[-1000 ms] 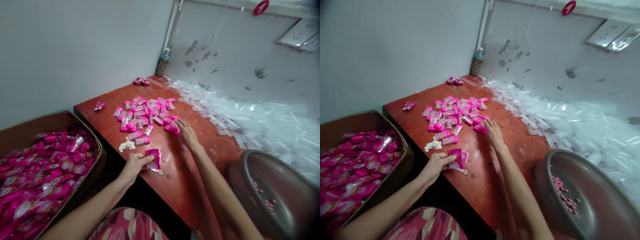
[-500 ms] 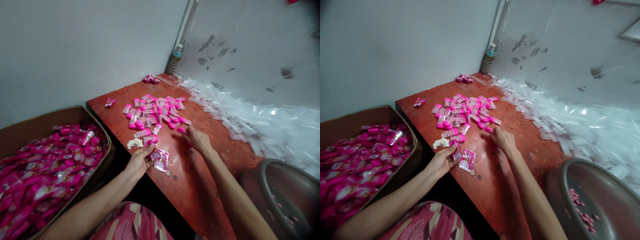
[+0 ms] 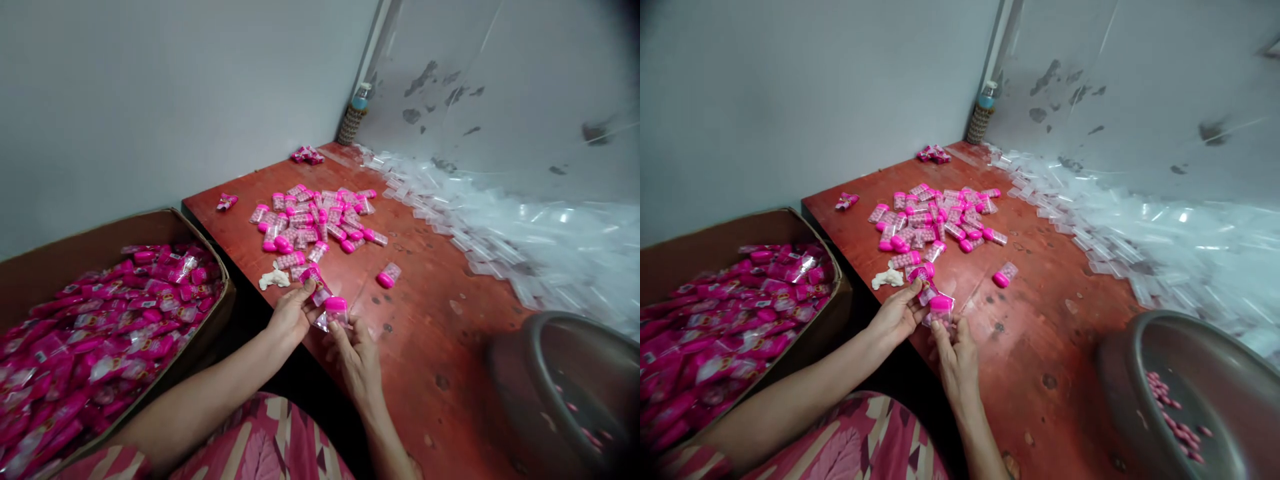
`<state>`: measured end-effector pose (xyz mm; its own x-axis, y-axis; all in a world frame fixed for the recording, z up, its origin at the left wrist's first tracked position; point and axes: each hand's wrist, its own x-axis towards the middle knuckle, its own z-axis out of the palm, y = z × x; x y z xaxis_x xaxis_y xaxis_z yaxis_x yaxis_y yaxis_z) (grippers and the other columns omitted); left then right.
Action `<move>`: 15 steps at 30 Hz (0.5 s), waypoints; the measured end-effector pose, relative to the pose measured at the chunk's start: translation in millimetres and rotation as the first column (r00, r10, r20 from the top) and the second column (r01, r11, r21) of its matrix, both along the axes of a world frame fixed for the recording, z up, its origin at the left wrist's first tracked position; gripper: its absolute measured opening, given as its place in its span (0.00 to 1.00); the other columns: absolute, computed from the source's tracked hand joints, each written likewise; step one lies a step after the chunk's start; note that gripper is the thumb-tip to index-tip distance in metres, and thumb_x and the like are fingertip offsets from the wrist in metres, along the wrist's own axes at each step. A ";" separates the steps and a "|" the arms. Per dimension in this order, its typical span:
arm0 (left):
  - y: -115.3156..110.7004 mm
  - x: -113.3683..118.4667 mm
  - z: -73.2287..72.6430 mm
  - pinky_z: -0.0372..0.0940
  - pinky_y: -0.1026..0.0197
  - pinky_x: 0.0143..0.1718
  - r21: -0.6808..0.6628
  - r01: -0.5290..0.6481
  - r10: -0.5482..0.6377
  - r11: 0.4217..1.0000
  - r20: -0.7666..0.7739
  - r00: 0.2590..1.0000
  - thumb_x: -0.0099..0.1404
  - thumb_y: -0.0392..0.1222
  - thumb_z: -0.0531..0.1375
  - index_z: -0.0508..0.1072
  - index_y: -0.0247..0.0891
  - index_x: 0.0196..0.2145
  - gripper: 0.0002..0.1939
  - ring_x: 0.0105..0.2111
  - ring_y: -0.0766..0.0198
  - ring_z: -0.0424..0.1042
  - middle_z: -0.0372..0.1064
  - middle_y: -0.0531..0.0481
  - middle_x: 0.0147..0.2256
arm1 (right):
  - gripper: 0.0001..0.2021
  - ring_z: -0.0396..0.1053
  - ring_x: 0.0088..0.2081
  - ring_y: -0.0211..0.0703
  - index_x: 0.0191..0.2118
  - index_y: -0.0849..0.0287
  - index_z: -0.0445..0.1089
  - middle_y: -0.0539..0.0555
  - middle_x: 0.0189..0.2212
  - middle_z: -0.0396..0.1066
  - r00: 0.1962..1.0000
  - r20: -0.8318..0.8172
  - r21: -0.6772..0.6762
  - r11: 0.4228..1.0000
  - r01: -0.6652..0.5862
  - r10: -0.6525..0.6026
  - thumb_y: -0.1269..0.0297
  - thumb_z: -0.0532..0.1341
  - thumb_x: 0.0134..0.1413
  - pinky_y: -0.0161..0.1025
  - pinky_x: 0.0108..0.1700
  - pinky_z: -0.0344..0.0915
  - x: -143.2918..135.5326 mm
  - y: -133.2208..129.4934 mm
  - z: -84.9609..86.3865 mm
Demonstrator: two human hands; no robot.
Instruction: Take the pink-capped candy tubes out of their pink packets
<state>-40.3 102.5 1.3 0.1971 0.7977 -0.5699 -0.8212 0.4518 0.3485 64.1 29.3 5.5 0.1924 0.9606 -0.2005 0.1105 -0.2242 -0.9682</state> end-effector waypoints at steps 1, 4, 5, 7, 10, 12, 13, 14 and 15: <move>-0.3 0.4 -0.2 0.69 0.63 0.28 0.004 -0.003 0.003 1.000 0.000 1.000 0.52 0.33 0.62 0.68 0.31 0.27 0.05 0.24 0.67 0.70 0.70 0.50 0.25 | 0.13 0.60 0.15 0.33 0.36 0.56 0.59 0.46 0.19 0.65 1.000 -0.019 -0.005 1.000 0.007 -0.007 0.53 0.56 0.50 0.29 0.14 0.54 -0.6 -0.3 -0.2; -0.3 0.2 -0.9 0.69 0.63 0.28 0.004 -0.008 0.008 1.000 -0.010 1.000 0.52 0.34 0.62 0.68 0.32 0.28 0.06 0.24 0.67 0.71 0.70 0.50 0.25 | 0.14 0.60 0.14 0.33 0.37 0.56 0.58 0.45 0.18 0.64 0.997 -0.079 -0.018 1.000 0.022 -0.023 0.52 0.57 0.50 0.29 0.13 0.53 -3.4 -2.5 0.6; -0.3 0.2 -1.1 0.69 0.63 0.28 0.003 -0.009 0.009 1.000 -0.012 1.000 0.52 0.34 0.62 0.68 0.32 0.28 0.06 0.25 0.66 0.71 0.70 0.50 0.25 | 0.14 0.60 0.14 0.33 0.37 0.56 0.58 0.45 0.18 0.64 0.996 -0.088 -0.021 0.999 0.031 -0.033 0.52 0.57 0.49 0.29 0.13 0.53 -4.4 -3.3 0.9; -0.9 0.7 -0.9 0.68 0.63 0.28 0.007 -0.004 0.004 1.000 -0.010 1.000 0.52 0.34 0.62 0.68 0.32 0.28 0.06 0.24 0.67 0.70 0.70 0.50 0.25 | 0.14 0.60 0.14 0.34 0.36 0.56 0.59 0.45 0.18 0.64 0.994 -0.099 -0.017 0.999 0.044 -0.045 0.52 0.57 0.49 0.29 0.13 0.53 -6.3 -4.2 1.0; -3.7 2.9 0.3 0.67 0.65 0.27 0.040 0.015 -0.014 0.999 -0.019 1.000 0.52 0.33 0.63 0.68 0.31 0.26 0.05 0.23 0.68 0.70 0.69 0.50 0.24 | 0.13 0.60 0.14 0.33 0.36 0.56 0.59 0.45 0.18 0.64 0.992 -0.115 -0.007 0.999 0.047 -0.047 0.53 0.57 0.49 0.29 0.14 0.54 -8.0 -3.4 -0.6; -5.9 4.1 1.5 0.66 0.66 0.27 0.086 0.042 -0.038 0.995 -0.041 0.998 0.51 0.35 0.64 0.68 0.31 0.26 0.07 0.23 0.69 0.69 0.69 0.50 0.24 | 0.13 0.61 0.15 0.33 0.36 0.56 0.60 0.45 0.19 0.64 0.989 -0.137 -0.011 0.999 0.050 -0.052 0.54 0.57 0.50 0.29 0.13 0.54 -8.7 -1.7 -2.5; -6.7 4.3 2.3 0.66 0.66 0.26 0.116 0.060 -0.054 0.991 -0.056 0.997 0.50 0.36 0.64 0.68 0.31 0.25 0.08 0.23 0.69 0.69 0.69 0.50 0.23 | 0.13 0.60 0.14 0.33 0.36 0.56 0.60 0.46 0.19 0.64 0.987 -0.149 -0.018 0.998 0.054 -0.056 0.54 0.57 0.50 0.29 0.13 0.53 -9.0 -0.8 -3.5; -7.4 4.2 3.2 0.65 0.66 0.25 0.146 0.084 -0.074 0.986 -0.071 0.995 0.49 0.38 0.64 0.68 0.31 0.25 0.09 0.22 0.69 0.68 0.68 0.50 0.23 | 0.13 0.60 0.14 0.33 0.36 0.56 0.60 0.46 0.19 0.65 0.985 -0.163 -0.025 0.998 0.053 -0.057 0.54 0.57 0.49 0.29 0.13 0.53 -9.2 0.1 -4.6; -7.8 3.9 4.1 0.65 0.66 0.24 0.174 0.113 -0.099 0.978 -0.087 0.991 0.49 0.40 0.65 0.67 0.31 0.25 0.10 0.21 0.69 0.68 0.68 0.51 0.22 | 0.13 0.60 0.14 0.33 0.36 0.56 0.59 0.46 0.19 0.65 0.982 -0.180 -0.028 0.998 0.048 -0.052 0.53 0.57 0.49 0.28 0.13 0.52 -9.3 0.9 -5.7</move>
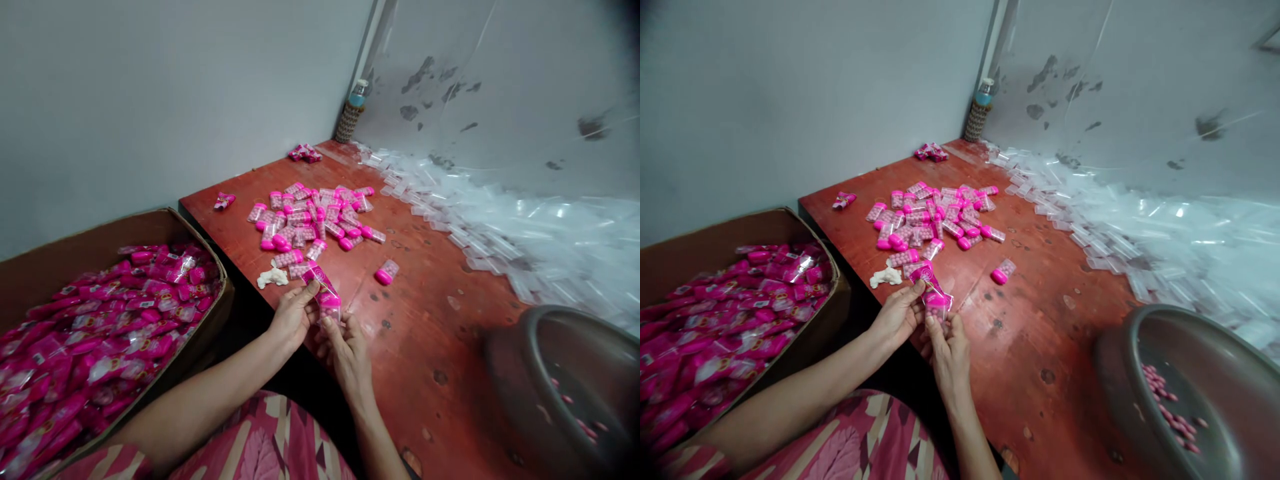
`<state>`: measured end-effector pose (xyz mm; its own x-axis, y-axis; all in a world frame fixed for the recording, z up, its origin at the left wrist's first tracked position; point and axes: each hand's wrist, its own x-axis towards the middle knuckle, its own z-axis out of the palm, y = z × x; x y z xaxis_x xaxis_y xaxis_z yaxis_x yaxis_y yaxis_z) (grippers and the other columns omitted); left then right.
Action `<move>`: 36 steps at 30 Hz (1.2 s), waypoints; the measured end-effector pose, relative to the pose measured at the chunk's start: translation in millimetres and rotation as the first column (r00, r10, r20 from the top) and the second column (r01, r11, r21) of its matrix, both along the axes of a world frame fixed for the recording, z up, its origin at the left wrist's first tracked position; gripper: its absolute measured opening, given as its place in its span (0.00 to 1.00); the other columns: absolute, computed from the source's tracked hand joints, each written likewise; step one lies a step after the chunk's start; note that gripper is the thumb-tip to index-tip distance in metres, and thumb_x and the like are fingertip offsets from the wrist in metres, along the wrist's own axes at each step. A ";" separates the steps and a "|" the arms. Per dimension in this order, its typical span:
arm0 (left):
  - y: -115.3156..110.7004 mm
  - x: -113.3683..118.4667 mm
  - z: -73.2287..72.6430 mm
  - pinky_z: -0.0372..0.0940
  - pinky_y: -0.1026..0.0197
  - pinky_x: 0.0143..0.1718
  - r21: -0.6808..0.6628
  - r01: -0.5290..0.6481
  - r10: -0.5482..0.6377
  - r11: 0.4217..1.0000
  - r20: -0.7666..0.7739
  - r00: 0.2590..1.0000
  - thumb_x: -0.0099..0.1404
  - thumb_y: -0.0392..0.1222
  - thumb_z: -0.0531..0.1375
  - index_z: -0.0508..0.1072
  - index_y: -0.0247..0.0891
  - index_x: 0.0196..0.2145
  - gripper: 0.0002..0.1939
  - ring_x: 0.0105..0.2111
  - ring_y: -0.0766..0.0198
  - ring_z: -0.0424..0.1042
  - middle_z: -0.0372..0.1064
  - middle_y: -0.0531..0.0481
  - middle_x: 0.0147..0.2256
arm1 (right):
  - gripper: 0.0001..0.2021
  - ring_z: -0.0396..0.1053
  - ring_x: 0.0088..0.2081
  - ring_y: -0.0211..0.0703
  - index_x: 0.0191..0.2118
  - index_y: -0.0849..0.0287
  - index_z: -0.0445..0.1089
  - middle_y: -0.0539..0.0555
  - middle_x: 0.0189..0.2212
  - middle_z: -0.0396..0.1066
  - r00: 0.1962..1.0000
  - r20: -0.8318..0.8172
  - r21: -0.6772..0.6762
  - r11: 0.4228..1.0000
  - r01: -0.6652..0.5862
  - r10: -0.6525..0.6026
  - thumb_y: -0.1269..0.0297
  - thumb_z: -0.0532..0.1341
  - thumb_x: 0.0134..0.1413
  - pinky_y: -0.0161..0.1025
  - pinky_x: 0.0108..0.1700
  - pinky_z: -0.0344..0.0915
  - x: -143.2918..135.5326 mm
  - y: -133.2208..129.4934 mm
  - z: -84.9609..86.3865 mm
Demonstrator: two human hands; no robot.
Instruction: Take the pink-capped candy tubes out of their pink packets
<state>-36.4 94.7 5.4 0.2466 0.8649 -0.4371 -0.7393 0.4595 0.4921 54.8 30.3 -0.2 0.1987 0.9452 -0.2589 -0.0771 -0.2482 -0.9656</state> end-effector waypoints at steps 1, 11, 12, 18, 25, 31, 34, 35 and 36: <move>-0.2 -0.5 0.9 0.64 0.67 0.23 0.027 0.029 -0.028 0.999 -0.013 1.000 0.49 0.41 0.64 0.67 0.31 0.25 0.11 0.21 0.69 0.67 0.68 0.51 0.22 | 0.13 0.60 0.14 0.33 0.35 0.56 0.59 0.46 0.19 0.65 1.000 -0.018 0.000 1.000 -0.008 0.008 0.53 0.57 0.50 0.28 0.12 0.52 -0.1 0.6 -1.0; -2.3 -1.4 -1.0 0.61 0.66 0.21 0.105 0.271 -0.252 0.957 -0.162 0.954 0.47 0.43 0.65 0.70 0.29 0.24 0.13 0.19 0.68 0.67 0.68 0.49 0.20 | 0.11 0.60 0.16 0.32 0.34 0.56 0.59 0.44 0.19 0.63 0.996 0.069 0.082 0.995 0.051 -0.057 0.56 0.58 0.50 0.28 0.16 0.55 0.1 -1.8 -5.8; -1.9 -1.8 -1.1 0.61 0.65 0.22 0.110 0.291 -0.268 0.950 -0.187 0.945 0.47 0.42 0.65 0.70 0.29 0.24 0.12 0.20 0.67 0.67 0.69 0.48 0.20 | 0.11 0.60 0.16 0.32 0.33 0.56 0.59 0.44 0.19 0.63 0.994 0.086 0.090 0.994 0.054 -0.062 0.56 0.58 0.50 0.29 0.16 0.55 1.0 -2.0 -5.6; 2.5 -6.7 -0.3 0.63 0.64 0.26 0.145 0.389 -0.343 0.910 -0.265 0.901 0.45 0.42 0.66 0.72 0.29 0.22 0.12 0.20 0.68 0.67 0.68 0.49 0.20 | 0.11 0.57 0.13 0.30 0.33 0.57 0.59 0.44 0.18 0.65 0.995 -0.061 0.060 0.995 -0.078 0.082 0.55 0.57 0.51 0.27 0.13 0.50 11.5 0.3 -5.7; -0.7 -5.9 1.8 0.64 0.62 0.28 0.151 0.325 -0.284 0.934 -0.241 0.928 0.46 0.41 0.65 0.72 0.28 0.25 0.11 0.22 0.66 0.68 0.69 0.48 0.21 | 0.10 0.58 0.16 0.31 0.32 0.57 0.60 0.44 0.18 0.64 0.998 0.048 0.101 0.994 -0.043 0.039 0.57 0.59 0.49 0.28 0.16 0.54 14.1 -1.0 -6.5; -4.9 -3.4 2.0 0.61 0.64 0.19 0.162 0.458 -0.424 0.874 -0.205 0.882 0.48 0.39 0.64 0.71 0.28 0.24 0.10 0.16 0.68 0.64 0.66 0.49 0.18 | 0.11 0.55 0.12 0.29 0.31 0.58 0.58 0.45 0.17 0.64 0.980 -0.186 0.069 0.996 -0.051 0.063 0.55 0.57 0.51 0.26 0.13 0.48 13.9 2.2 -11.3; -4.6 -4.0 1.1 0.61 0.64 0.17 0.154 0.432 -0.407 0.889 -0.167 0.898 0.49 0.39 0.63 0.71 0.29 0.24 0.09 0.16 0.67 0.65 0.66 0.49 0.19 | 0.10 0.60 0.16 0.30 0.34 0.58 0.60 0.45 0.19 0.64 0.994 -0.105 0.096 0.995 -0.002 0.012 0.58 0.59 0.50 0.27 0.15 0.54 14.6 0.8 -11.2; -4.1 -5.1 1.0 0.61 0.65 0.18 0.143 0.409 -0.387 0.901 -0.161 0.908 0.49 0.39 0.64 0.71 0.29 0.25 0.09 0.17 0.67 0.65 0.67 0.49 0.20 | 0.11 0.61 0.17 0.31 0.36 0.58 0.60 0.46 0.20 0.65 0.993 -0.115 0.102 0.995 -0.010 0.022 0.58 0.59 0.50 0.27 0.17 0.56 15.6 -0.6 -10.9; -3.5 -6.5 1.0 0.62 0.65 0.21 0.129 0.384 -0.363 0.914 -0.160 0.918 0.48 0.38 0.64 0.71 0.28 0.25 0.09 0.19 0.67 0.66 0.67 0.48 0.21 | 0.11 0.63 0.18 0.32 0.39 0.57 0.60 0.47 0.21 0.66 0.989 -0.142 0.108 0.994 -0.024 0.040 0.59 0.58 0.51 0.28 0.19 0.58 16.9 -2.2 -10.6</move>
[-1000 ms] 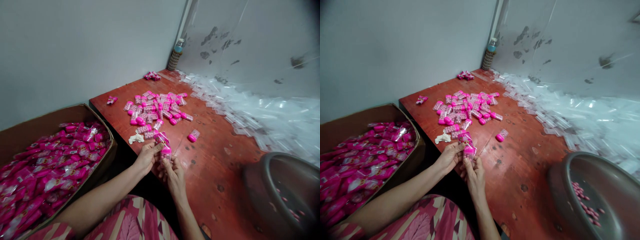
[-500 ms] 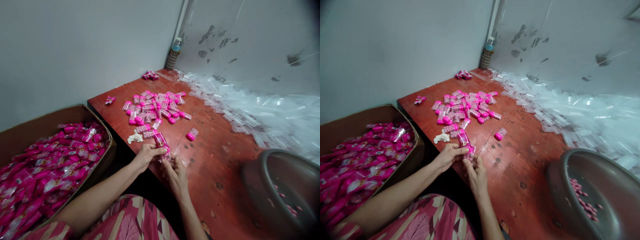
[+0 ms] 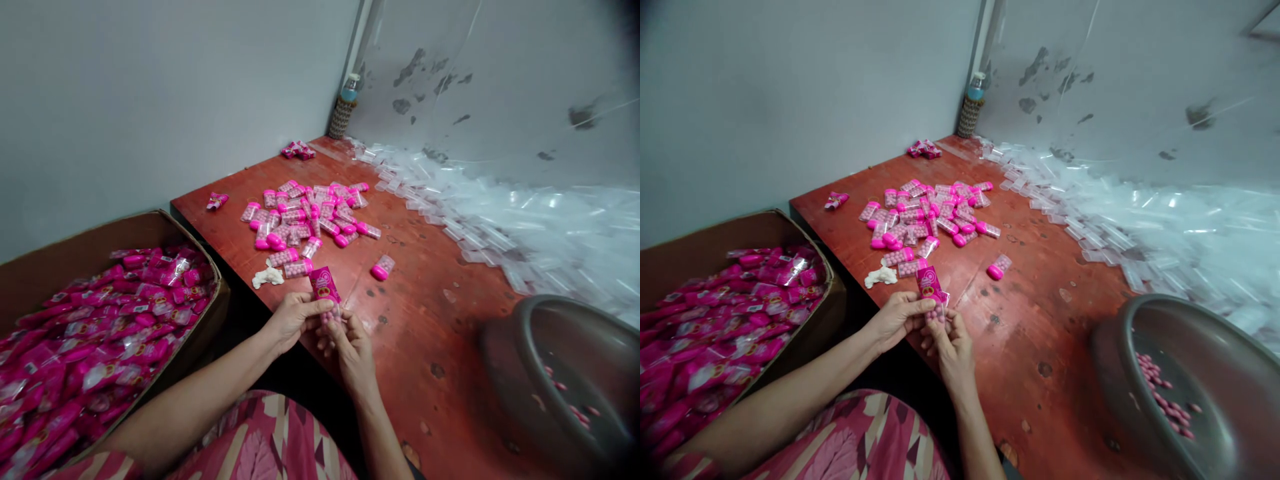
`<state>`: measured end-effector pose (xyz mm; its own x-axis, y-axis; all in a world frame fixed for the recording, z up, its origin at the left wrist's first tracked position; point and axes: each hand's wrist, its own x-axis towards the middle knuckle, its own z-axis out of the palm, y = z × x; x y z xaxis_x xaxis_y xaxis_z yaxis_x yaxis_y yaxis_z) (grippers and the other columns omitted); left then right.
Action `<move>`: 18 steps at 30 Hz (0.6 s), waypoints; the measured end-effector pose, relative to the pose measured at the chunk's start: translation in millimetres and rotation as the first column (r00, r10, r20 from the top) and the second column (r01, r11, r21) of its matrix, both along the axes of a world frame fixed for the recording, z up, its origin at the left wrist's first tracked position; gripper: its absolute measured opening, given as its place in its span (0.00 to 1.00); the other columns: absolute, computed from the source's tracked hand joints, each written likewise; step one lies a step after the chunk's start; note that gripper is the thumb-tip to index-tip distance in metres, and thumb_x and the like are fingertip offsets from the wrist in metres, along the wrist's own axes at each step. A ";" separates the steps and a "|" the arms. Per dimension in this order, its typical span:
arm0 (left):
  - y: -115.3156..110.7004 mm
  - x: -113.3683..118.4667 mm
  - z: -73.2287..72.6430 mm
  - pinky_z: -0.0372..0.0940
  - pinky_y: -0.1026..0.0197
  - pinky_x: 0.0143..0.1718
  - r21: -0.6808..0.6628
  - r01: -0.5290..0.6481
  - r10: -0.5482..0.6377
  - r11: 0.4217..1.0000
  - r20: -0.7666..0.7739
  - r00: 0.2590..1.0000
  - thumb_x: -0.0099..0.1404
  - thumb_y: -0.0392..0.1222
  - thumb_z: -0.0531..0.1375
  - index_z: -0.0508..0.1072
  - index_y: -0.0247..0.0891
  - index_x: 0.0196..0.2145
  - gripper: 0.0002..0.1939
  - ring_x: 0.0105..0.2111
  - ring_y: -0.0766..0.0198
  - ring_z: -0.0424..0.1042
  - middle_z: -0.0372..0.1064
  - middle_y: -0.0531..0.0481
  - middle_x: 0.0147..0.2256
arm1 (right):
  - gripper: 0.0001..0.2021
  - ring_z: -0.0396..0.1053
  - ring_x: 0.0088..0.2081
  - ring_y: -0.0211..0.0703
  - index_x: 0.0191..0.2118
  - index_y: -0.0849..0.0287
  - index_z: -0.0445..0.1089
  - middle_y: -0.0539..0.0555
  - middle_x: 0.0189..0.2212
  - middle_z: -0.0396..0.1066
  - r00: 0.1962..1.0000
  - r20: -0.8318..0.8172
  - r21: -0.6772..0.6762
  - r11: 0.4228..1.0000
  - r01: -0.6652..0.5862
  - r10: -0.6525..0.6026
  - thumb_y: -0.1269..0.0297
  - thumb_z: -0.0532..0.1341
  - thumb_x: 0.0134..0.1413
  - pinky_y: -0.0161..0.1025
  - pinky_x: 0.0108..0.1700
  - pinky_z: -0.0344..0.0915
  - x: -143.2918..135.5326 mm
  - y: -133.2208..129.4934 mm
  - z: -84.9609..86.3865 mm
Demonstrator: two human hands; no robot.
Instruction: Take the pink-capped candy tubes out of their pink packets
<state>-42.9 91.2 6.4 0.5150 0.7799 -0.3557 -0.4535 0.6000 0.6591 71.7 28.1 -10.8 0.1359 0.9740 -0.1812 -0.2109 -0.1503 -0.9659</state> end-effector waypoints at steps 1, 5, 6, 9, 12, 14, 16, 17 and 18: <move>0.4 -1.4 0.0 0.63 0.65 0.24 -0.009 -0.031 0.031 0.999 -0.005 1.000 0.48 0.38 0.64 0.72 0.28 0.26 0.09 0.21 0.67 0.67 0.68 0.47 0.22 | 0.13 0.64 0.20 0.33 0.42 0.57 0.59 0.47 0.23 0.67 0.999 -0.035 0.004 1.000 -0.021 0.021 0.60 0.58 0.51 0.29 0.21 0.61 1.5 -1.6 0.0; -4.4 -2.7 -1.0 0.64 0.64 0.26 0.016 -0.011 0.011 1.000 0.001 1.000 0.46 0.37 0.65 0.73 0.26 0.25 0.10 0.22 0.68 0.67 0.68 0.47 0.22 | 0.11 0.67 0.21 0.35 0.41 0.56 0.59 0.48 0.23 0.70 0.990 -0.135 0.025 0.999 -0.029 0.032 0.63 0.59 0.51 0.32 0.26 0.64 3.7 -2.9 -1.7; -7.3 -1.9 -1.1 0.63 0.64 0.24 0.027 0.022 -0.023 0.999 0.014 1.000 0.47 0.38 0.65 0.72 0.26 0.24 0.10 0.20 0.69 0.65 0.67 0.48 0.21 | 0.10 0.67 0.21 0.35 0.39 0.56 0.59 0.47 0.21 0.69 0.989 -0.149 0.033 0.999 -0.017 0.021 0.64 0.59 0.50 0.32 0.25 0.64 2.3 -1.4 -1.9; -17.0 -4.3 1.7 0.61 0.64 0.22 0.044 0.066 -0.068 0.997 0.047 0.997 0.49 0.39 0.64 0.72 0.26 0.23 0.10 0.18 0.69 0.64 0.66 0.49 0.19 | 0.10 0.66 0.18 0.34 0.36 0.56 0.59 0.45 0.18 0.68 0.984 -0.178 0.051 0.999 -0.004 0.013 0.66 0.61 0.48 0.30 0.22 0.62 -4.8 6.1 0.9; -22.1 -24.9 8.3 0.65 0.60 0.31 0.084 -0.179 0.177 0.980 0.032 0.984 0.49 0.37 0.64 0.73 0.29 0.24 0.07 0.25 0.64 0.70 0.70 0.47 0.23 | 0.11 0.64 0.18 0.32 0.35 0.56 0.60 0.45 0.18 0.69 0.986 -0.164 0.046 0.999 -0.023 0.030 0.68 0.62 0.46 0.28 0.21 0.60 -6.8 13.0 6.9; -21.3 -47.4 10.9 0.65 0.55 0.39 0.148 -0.473 0.471 0.869 0.052 0.881 0.50 0.41 0.63 0.73 0.32 0.27 0.08 0.32 0.60 0.72 0.73 0.46 0.29 | 0.09 0.64 0.18 0.33 0.34 0.57 0.61 0.46 0.20 0.70 0.992 -0.123 0.041 0.999 -0.005 0.010 0.67 0.62 0.46 0.29 0.21 0.60 -0.6 15.8 9.6; -18.2 -67.3 9.0 0.63 0.50 0.44 0.251 -0.653 0.658 0.714 0.078 0.749 0.54 0.51 0.59 0.74 0.35 0.33 0.16 0.37 0.56 0.71 0.73 0.45 0.35 | 0.07 0.66 0.19 0.34 0.33 0.57 0.62 0.48 0.22 0.71 0.997 -0.066 0.028 0.999 0.037 -0.035 0.64 0.60 0.48 0.30 0.21 0.61 10.0 17.2 9.3; -16.3 -73.2 6.2 0.61 0.49 0.45 0.328 -0.665 0.691 0.671 0.048 0.721 0.55 0.53 0.56 0.73 0.36 0.36 0.19 0.39 0.55 0.70 0.72 0.44 0.37 | 0.07 0.66 0.19 0.34 0.33 0.58 0.62 0.48 0.22 0.71 0.998 -0.039 0.018 0.998 0.057 -0.056 0.62 0.60 0.49 0.30 0.21 0.61 15.6 17.6 8.1; -14.4 -75.1 2.3 0.60 0.49 0.47 0.434 -0.612 0.689 0.661 -0.028 0.725 0.56 0.53 0.55 0.72 0.37 0.39 0.19 0.41 0.55 0.70 0.72 0.44 0.39 | 0.07 0.66 0.20 0.34 0.32 0.58 0.62 0.49 0.23 0.71 0.997 -0.013 0.005 0.997 0.072 -0.072 0.61 0.59 0.50 0.30 0.21 0.61 20.6 17.6 6.5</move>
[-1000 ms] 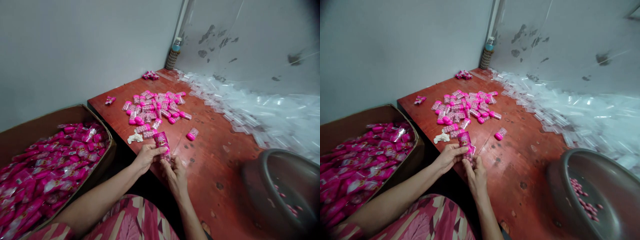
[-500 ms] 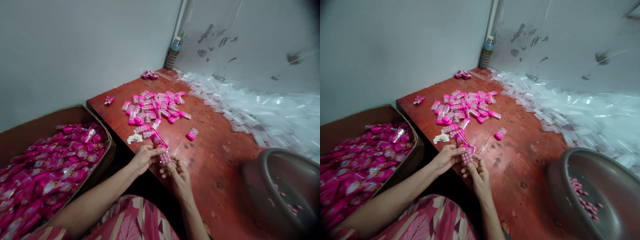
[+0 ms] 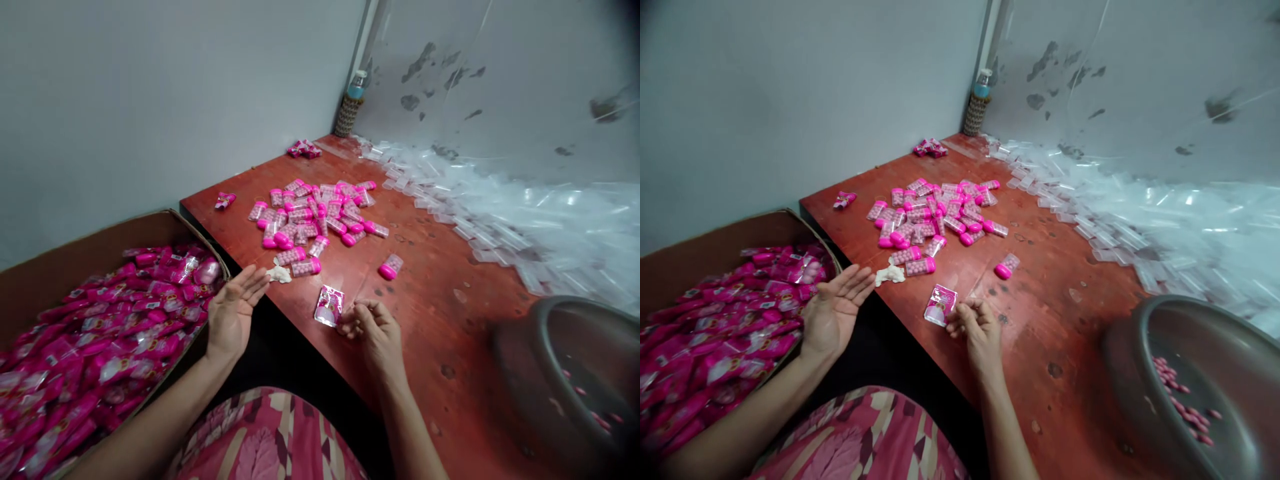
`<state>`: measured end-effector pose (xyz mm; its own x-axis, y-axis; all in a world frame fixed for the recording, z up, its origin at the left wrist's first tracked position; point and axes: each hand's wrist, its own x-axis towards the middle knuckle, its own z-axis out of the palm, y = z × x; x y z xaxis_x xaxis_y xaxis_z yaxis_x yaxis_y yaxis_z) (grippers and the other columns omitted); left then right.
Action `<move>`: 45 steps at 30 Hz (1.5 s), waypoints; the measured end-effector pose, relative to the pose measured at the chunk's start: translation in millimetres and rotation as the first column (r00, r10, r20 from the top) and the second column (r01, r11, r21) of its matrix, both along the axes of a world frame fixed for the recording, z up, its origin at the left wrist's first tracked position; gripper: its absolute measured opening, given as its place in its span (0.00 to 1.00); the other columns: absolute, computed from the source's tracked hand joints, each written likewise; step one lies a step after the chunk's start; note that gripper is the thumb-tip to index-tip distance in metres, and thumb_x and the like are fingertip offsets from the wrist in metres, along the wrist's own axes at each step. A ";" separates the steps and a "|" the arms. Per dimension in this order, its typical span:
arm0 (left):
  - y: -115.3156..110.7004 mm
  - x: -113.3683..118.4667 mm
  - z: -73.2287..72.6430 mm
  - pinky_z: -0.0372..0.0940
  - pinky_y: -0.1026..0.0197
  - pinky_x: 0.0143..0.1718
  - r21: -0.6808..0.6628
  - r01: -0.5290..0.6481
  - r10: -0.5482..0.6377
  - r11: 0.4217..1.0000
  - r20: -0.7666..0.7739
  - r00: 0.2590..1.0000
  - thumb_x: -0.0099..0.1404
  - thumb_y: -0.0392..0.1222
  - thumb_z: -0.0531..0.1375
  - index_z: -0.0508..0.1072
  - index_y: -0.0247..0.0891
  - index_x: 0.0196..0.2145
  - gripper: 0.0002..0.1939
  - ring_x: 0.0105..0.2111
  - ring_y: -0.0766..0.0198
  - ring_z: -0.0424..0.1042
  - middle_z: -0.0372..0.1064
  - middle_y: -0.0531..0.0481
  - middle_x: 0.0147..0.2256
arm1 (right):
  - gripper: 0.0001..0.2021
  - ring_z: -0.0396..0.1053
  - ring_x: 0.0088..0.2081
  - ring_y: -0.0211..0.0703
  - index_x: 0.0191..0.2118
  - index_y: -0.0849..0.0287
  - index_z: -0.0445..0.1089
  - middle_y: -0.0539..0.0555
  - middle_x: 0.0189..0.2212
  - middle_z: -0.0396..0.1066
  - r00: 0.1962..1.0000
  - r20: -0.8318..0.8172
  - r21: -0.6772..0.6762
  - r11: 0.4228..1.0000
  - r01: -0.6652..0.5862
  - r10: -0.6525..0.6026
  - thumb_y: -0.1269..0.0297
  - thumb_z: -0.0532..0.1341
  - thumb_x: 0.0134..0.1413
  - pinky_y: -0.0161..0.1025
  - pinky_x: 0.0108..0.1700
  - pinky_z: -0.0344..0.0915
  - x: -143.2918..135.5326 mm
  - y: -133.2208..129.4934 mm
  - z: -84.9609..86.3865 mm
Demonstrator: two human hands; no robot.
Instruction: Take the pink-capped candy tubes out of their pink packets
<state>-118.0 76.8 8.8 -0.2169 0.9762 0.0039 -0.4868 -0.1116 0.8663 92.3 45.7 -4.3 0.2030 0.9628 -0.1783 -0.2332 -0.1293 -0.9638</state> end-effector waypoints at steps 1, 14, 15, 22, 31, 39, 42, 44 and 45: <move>1.8 2.2 -4.6 0.59 0.49 0.48 0.028 0.047 -0.041 0.999 -0.181 0.983 0.57 0.52 0.56 0.72 0.38 0.42 0.19 0.43 0.54 0.68 0.70 0.44 0.42 | 0.08 0.67 0.20 0.35 0.32 0.58 0.62 0.49 0.23 0.71 1.000 0.022 -0.015 1.000 0.011 -0.010 0.59 0.58 0.50 0.30 0.21 0.61 4.0 -0.2 -1.8; 15.8 69.7 -43.4 0.46 0.42 0.55 0.194 0.448 0.150 0.873 -0.980 0.133 0.60 0.40 0.54 0.73 0.42 0.38 0.10 0.54 0.54 0.55 0.67 0.49 0.47 | 0.10 0.67 0.22 0.37 0.31 0.59 0.63 0.50 0.22 0.69 0.971 0.239 -0.009 1.000 0.018 -0.016 0.57 0.57 0.50 0.34 0.25 0.63 6.4 -7.1 -7.0; 16.0 69.9 -43.8 0.46 0.42 0.55 0.205 0.447 0.154 0.871 -0.977 0.148 0.60 0.40 0.54 0.73 0.42 0.38 0.10 0.54 0.54 0.55 0.68 0.50 0.46 | 0.10 0.67 0.22 0.37 0.31 0.59 0.64 0.50 0.23 0.69 0.965 0.259 0.003 0.999 0.034 -0.034 0.57 0.57 0.50 0.35 0.26 0.63 5.2 -6.3 -7.0; 15.0 72.1 -48.6 0.50 0.44 0.54 0.286 0.433 0.223 0.855 -0.956 0.190 0.60 0.42 0.54 0.73 0.38 0.38 0.11 0.52 0.54 0.59 0.70 0.48 0.43 | 0.11 0.68 0.25 0.39 0.32 0.59 0.65 0.50 0.25 0.70 0.928 0.359 0.054 0.995 0.088 -0.101 0.56 0.58 0.49 0.37 0.30 0.65 -0.1 -9.4 -7.5; 14.3 72.0 -53.2 0.53 0.45 0.53 0.372 0.405 0.292 0.835 -0.924 0.247 0.60 0.39 0.54 0.73 0.38 0.37 0.10 0.50 0.55 0.62 0.71 0.49 0.41 | 0.11 0.68 0.28 0.41 0.34 0.59 0.65 0.52 0.29 0.70 0.892 0.435 0.066 0.992 0.108 -0.126 0.56 0.58 0.48 0.39 0.33 0.65 -2.2 -6.3 -12.0; 9.8 64.9 -33.3 0.57 0.52 0.51 0.264 0.353 0.017 0.898 -0.821 0.571 0.58 0.41 0.57 0.70 0.40 0.45 0.16 0.49 0.56 0.64 0.67 0.45 0.47 | 0.16 0.64 0.21 0.35 0.41 0.55 0.59 0.47 0.26 0.67 0.988 0.131 0.018 0.997 0.078 -0.080 0.59 0.60 0.46 0.31 0.18 0.61 -6.9 13.3 -1.9; 11.4 61.8 -18.9 0.64 0.58 0.43 0.012 0.374 -0.273 0.927 -0.662 0.698 0.55 0.46 0.58 0.70 0.39 0.45 0.19 0.40 0.57 0.70 0.71 0.46 0.41 | 0.16 0.61 0.18 0.32 0.40 0.56 0.60 0.46 0.24 0.66 0.996 0.084 0.003 1.000 0.021 -0.021 0.60 0.61 0.44 0.29 0.16 0.57 -0.6 17.1 6.4; 13.3 62.1 -13.3 0.65 0.59 0.36 -0.118 0.492 -0.475 0.862 -0.525 0.706 0.56 0.48 0.57 0.74 0.37 0.39 0.16 0.32 0.58 0.72 0.74 0.47 0.32 | 0.15 0.61 0.18 0.32 0.39 0.56 0.61 0.45 0.23 0.65 0.994 0.101 0.012 0.999 -0.034 0.032 0.61 0.62 0.44 0.29 0.18 0.58 3.4 18.5 8.8; 14.2 63.1 -12.4 0.66 0.60 0.33 -0.158 0.557 -0.561 0.816 -0.450 0.695 0.56 0.49 0.56 0.75 0.36 0.35 0.16 0.29 0.59 0.72 0.74 0.48 0.28 | 0.14 0.61 0.19 0.32 0.39 0.56 0.61 0.45 0.23 0.65 0.990 0.124 0.014 0.998 -0.065 0.063 0.62 0.61 0.45 0.29 0.20 0.59 5.9 19.4 9.1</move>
<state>-54.9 91.0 -3.6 0.3944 0.9174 -0.0530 -0.0056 0.0601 0.9982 98.2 65.1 4.8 0.1604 0.9773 -0.1387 -0.1044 -0.1230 -0.9869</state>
